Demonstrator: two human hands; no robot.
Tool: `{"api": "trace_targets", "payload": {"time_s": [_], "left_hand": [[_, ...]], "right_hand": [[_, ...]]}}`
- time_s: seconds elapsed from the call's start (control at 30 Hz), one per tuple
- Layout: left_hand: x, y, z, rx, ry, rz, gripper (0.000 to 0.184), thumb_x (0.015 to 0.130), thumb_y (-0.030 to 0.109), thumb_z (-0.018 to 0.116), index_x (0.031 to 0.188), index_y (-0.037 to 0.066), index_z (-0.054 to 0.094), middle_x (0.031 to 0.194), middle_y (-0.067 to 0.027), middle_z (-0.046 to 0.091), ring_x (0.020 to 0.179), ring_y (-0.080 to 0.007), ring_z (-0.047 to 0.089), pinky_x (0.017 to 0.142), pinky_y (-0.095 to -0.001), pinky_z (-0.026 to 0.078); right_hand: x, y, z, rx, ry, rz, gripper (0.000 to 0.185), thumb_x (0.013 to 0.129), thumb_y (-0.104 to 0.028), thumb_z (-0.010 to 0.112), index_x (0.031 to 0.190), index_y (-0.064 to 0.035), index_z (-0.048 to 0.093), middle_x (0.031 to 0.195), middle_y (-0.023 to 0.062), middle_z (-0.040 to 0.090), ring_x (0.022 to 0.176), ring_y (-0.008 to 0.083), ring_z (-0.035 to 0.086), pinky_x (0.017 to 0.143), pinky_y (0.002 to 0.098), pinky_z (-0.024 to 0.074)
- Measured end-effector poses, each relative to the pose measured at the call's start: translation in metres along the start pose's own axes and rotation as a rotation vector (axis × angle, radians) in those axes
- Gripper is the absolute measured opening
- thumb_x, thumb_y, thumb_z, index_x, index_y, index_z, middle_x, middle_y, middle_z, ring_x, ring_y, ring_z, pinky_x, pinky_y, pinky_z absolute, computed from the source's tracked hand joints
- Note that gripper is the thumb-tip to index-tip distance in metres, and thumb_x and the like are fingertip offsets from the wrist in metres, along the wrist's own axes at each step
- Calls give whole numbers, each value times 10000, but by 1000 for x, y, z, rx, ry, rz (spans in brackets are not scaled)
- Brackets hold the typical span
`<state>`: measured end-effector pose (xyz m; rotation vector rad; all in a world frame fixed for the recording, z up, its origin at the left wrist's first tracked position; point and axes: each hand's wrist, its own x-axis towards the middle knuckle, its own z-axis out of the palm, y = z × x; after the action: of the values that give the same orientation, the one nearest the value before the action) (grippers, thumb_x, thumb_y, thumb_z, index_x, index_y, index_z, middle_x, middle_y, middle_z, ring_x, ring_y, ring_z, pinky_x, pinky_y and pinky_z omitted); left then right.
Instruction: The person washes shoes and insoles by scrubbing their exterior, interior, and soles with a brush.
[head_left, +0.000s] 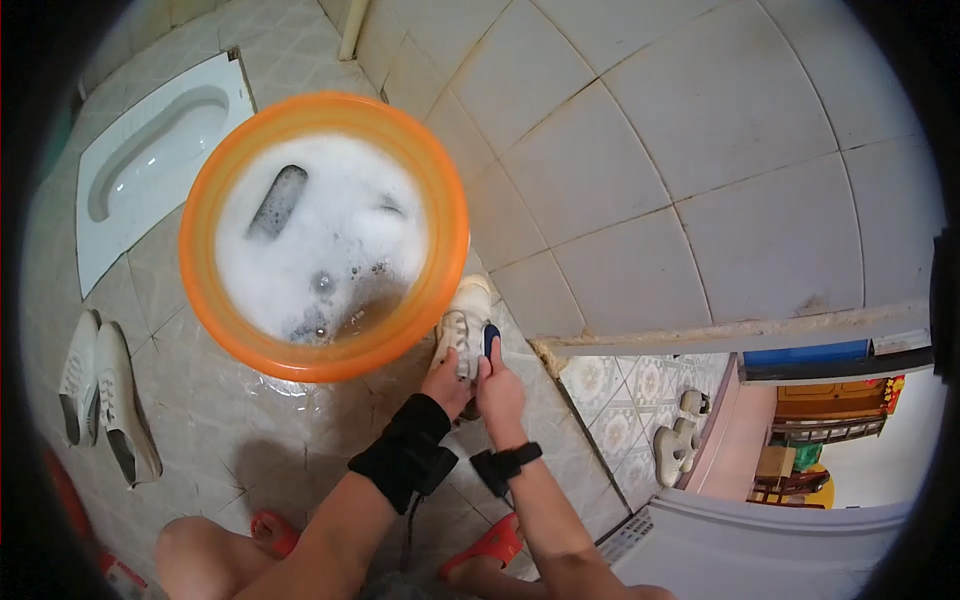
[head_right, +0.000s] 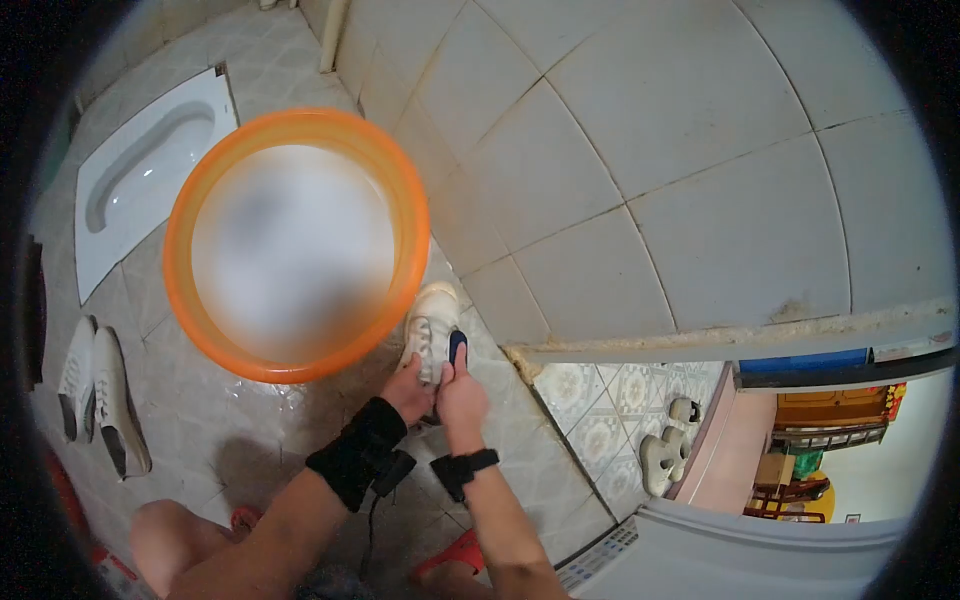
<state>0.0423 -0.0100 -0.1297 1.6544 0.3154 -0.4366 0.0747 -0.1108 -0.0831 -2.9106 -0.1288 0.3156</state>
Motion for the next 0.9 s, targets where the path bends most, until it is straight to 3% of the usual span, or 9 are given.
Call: {"api": "trace_targets", "payload": {"time_s": [0.1, 0.2, 0.27, 0.33, 0.43, 0.57, 0.73, 0.8, 0.9], "left_hand": [[22, -27, 12, -1282, -85, -25, 387, 945, 321, 321, 1209, 47, 393, 1124, -87, 504, 1029, -233, 496, 865, -328, 406], [31, -34, 23, -1361, -91, -27, 383, 923, 201, 388, 1250, 24, 298, 1126, -112, 497, 1033, -202, 482, 914, -305, 377], [1, 2, 6, -533, 44, -3, 352, 958, 255, 277, 1236, 49, 344, 1111, -90, 506, 1037, -202, 480, 926, -322, 370], [17, -10, 16, -1643, -96, -228, 402, 950, 347, 265, 1223, 77, 382, 1134, -89, 501, 1045, -210, 482, 925, -349, 374], [8, 9, 0, -1551, -48, -358, 445, 936, 408, 251, 1230, 103, 387, 1170, -90, 490, 1067, -215, 477, 932, -362, 372], [10, -2, 17, -1600, -123, -262, 458, 939, 392, 247, 1247, 73, 363, 1201, -99, 470, 1090, -232, 463, 959, -373, 356], [11, 6, 2, -1709, -80, -313, 449, 938, 384, 279, 1237, 63, 372, 1186, -108, 471, 1075, -235, 469, 961, -367, 354], [10, 6, 6, -1480, -41, -398, 450, 937, 385, 290, 1244, 63, 358, 1192, -102, 461, 1069, -229, 468, 959, -366, 352], [10, 0, 15, -1522, -60, -324, 461, 929, 405, 307, 1227, 62, 381, 1166, -96, 478, 1054, -227, 476, 924, -361, 386]], "right_hand": [[-53, -18, -11, 51, -58, -19, 446, 889, -296, 406, 1314, -178, 340, 694, 215, 584, 614, 386, 566, 521, 466, 424], [-37, -17, -9, 104, -13, 68, 417, 880, -299, 428, 1272, -157, 415, 697, 215, 584, 639, 390, 571, 557, 453, 434], [-12, -12, -5, 142, 4, 77, 421, 879, -305, 425, 1275, -160, 412, 704, 219, 583, 660, 394, 570, 572, 454, 435], [-4, -20, -12, 74, -25, 117, 425, 877, -314, 419, 1272, -158, 414, 715, 222, 585, 675, 397, 568, 580, 455, 433], [-56, -28, -22, 171, -78, 40, 429, 877, -335, 399, 1265, -153, 422, 719, 219, 591, 667, 395, 569, 585, 463, 432], [2, -15, -14, 126, -16, 65, 440, 875, -326, 408, 1282, -161, 399, 717, 226, 584, 653, 393, 568, 568, 462, 427], [-48, -28, -17, 184, -61, -13, 454, 875, -299, 426, 1312, -200, 356, 698, 213, 582, 632, 386, 567, 539, 434, 427], [-57, -34, -23, 140, -70, 6, 463, 870, -291, 449, 1316, -209, 351, 704, 216, 580, 626, 385, 564, 530, 437, 425], [10, -24, -14, 109, 12, -11, 466, 867, -283, 466, 1315, -225, 352, 693, 212, 575, 615, 382, 562, 521, 433, 421]]}}
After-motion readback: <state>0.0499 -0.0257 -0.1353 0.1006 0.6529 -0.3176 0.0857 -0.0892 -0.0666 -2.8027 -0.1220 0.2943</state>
